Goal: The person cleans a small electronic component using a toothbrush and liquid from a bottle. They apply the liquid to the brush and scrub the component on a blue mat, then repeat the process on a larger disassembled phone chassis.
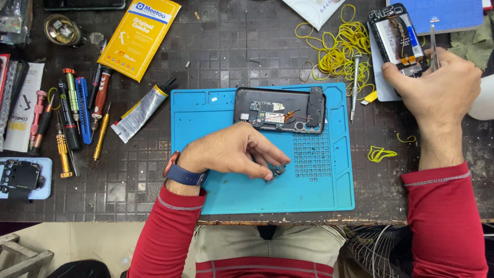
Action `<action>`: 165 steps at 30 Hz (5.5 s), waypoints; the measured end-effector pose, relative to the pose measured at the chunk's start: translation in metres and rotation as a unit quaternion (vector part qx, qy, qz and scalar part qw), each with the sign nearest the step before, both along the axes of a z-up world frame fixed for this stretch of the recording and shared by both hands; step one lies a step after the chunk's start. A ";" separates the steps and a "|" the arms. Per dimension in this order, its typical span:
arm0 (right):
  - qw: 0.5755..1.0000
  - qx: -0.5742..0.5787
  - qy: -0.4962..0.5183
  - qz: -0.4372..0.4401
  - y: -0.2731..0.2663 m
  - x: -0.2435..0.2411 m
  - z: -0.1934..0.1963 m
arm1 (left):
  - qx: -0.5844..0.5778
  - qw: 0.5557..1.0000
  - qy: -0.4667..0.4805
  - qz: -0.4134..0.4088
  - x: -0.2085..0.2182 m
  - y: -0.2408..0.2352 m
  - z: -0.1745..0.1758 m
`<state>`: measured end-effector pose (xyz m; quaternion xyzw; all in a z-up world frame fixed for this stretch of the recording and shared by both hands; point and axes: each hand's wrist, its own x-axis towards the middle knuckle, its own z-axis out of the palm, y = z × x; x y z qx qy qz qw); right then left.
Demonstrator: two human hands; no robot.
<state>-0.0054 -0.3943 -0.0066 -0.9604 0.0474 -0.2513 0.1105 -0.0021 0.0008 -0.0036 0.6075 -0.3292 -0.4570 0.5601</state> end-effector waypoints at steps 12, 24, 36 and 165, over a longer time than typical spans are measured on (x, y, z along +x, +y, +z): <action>1.000 0.007 0.020 -0.002 0.004 0.001 0.001 | 0.022 0.999 -0.048 0.002 -0.003 -0.006 0.011; 0.996 -0.070 -0.049 0.009 0.006 0.000 -0.001 | 0.125 0.934 -0.333 0.025 -0.026 -0.021 0.026; 0.998 0.058 0.014 0.021 0.047 -0.015 0.025 | 0.129 0.928 -0.348 0.031 -0.030 -0.021 0.023; 0.921 0.351 -0.166 0.031 -0.083 -0.067 0.000 | -0.070 0.969 0.037 0.233 -0.136 -0.013 -0.014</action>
